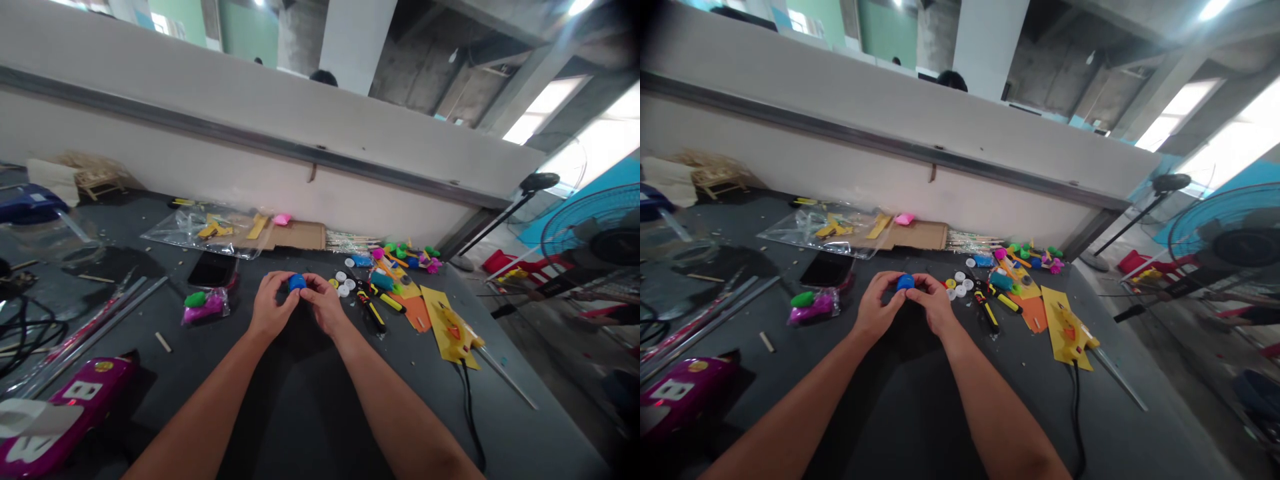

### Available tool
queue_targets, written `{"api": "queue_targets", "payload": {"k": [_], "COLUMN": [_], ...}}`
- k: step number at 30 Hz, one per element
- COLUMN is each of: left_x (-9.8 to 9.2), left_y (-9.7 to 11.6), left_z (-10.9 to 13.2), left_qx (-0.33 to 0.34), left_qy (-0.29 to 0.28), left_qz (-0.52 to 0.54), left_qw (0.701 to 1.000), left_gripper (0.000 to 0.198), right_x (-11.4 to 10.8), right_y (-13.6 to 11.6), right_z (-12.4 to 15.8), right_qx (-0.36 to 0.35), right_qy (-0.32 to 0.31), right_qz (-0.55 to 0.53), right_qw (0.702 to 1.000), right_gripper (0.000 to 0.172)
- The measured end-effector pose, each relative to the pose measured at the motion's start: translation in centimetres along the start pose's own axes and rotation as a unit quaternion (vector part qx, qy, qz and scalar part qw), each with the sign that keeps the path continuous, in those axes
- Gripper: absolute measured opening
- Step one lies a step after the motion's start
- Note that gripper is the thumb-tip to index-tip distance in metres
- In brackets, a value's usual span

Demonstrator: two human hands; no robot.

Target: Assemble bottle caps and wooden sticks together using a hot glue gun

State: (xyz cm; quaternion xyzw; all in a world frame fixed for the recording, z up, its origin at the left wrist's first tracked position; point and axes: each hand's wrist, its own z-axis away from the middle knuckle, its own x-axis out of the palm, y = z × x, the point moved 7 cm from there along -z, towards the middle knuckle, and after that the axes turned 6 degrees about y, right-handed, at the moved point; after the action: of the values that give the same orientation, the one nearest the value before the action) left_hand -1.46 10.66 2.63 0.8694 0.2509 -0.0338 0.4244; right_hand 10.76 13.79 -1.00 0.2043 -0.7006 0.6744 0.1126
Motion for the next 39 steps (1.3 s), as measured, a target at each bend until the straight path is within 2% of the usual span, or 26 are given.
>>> {"api": "queue_targets", "payload": {"k": [5,9,18,22,28,35,39], "left_x": [-0.1,-0.1,-0.2,-0.2,0.1,0.3,-0.1], "left_y": [0.6,0.8,0.4,0.6,0.8,0.7,0.7], "left_z": [0.0,-0.1,0.1,0.0,0.1,0.3,0.2], "left_qx": [0.044,0.054,0.013,0.020,0.048,0.014,0.022], "left_qy": [-0.008,-0.004,0.013,0.008,-0.005,-0.011,0.000], "left_qz": [-0.040,-0.047,-0.035,-0.011,-0.045,-0.007,-0.020], "left_qw": [0.998,0.997,0.999,1.000,0.998,1.000,1.000], "left_gripper": [0.029,0.029,0.033,0.031,0.028,0.028,0.026], "right_x": [-0.4,-0.5,0.0,0.1,0.2,0.3,0.5], "right_y": [0.1,0.3,0.6,0.2,-0.6,0.6,0.6], "right_z": [-0.1,0.0,0.0,0.1,0.2,0.2,0.4], "right_qx": [-0.011,-0.010,0.014,0.001,-0.015,0.038,0.045], "right_qy": [0.007,0.016,0.034,0.018,-0.010,0.014,0.011], "right_qz": [0.008,0.004,-0.080,-0.045,0.007,-0.081,-0.085], "right_qw": [1.000,1.000,0.996,0.999,1.000,0.996,0.995], "right_gripper": [0.031,0.031,0.034,0.035,0.035,0.038,0.032]}}
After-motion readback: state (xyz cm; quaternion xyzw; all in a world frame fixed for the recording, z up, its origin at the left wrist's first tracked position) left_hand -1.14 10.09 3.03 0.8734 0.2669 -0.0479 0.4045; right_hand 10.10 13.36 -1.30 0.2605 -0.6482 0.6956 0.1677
